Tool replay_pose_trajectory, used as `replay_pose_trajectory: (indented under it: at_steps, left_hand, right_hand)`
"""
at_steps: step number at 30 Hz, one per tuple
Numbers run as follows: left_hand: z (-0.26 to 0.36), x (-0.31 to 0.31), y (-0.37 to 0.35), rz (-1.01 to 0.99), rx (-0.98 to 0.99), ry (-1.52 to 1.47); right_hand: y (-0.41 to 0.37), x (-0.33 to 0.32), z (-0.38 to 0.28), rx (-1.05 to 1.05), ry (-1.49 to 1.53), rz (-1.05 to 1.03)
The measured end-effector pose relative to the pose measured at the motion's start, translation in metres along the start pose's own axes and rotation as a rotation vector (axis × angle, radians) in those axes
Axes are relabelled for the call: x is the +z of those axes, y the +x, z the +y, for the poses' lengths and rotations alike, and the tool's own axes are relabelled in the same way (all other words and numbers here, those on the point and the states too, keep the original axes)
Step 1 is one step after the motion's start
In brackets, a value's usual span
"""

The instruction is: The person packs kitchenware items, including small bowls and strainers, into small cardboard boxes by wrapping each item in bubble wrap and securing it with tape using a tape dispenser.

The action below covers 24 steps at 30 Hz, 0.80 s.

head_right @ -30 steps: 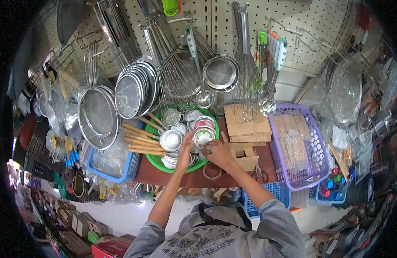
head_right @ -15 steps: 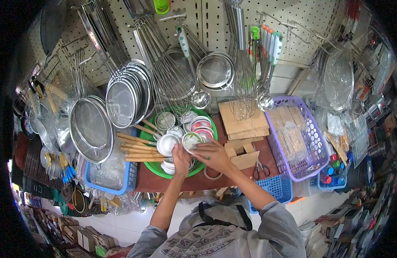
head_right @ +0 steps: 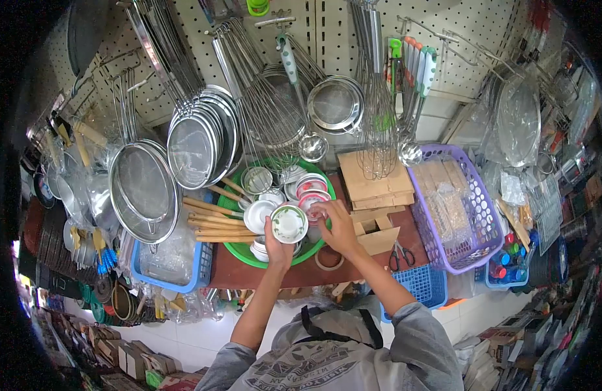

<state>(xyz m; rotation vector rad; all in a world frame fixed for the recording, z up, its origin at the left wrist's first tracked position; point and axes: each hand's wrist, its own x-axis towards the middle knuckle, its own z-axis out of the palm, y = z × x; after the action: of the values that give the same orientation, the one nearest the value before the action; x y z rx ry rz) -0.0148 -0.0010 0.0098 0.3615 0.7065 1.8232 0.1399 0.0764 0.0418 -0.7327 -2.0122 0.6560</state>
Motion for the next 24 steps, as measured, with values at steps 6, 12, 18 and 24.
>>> replay_pose_trajectory:
  at_steps: [6, 12, 18, 24]
  left_hand:
    - [-0.001, -0.002, -0.001, -0.034, 0.024, -0.014]
    - [0.000, 0.001, -0.003, -0.013, 0.031, -0.028]
    - [-0.004, -0.005, -0.002, 0.008, 0.065, 0.009]
    - [-0.004, 0.001, -0.005, 0.017, 0.131, 0.087]
  right_hand:
    - [-0.008, 0.006, 0.013, -0.079, -0.286, -0.191]
    - [0.002, 0.012, 0.022, 0.003, -0.383, -0.364]
    - [-0.001, 0.010, 0.025, -0.059, -0.390, -0.354]
    - [-0.003, -0.001, 0.016, -0.130, -0.309, -0.149]
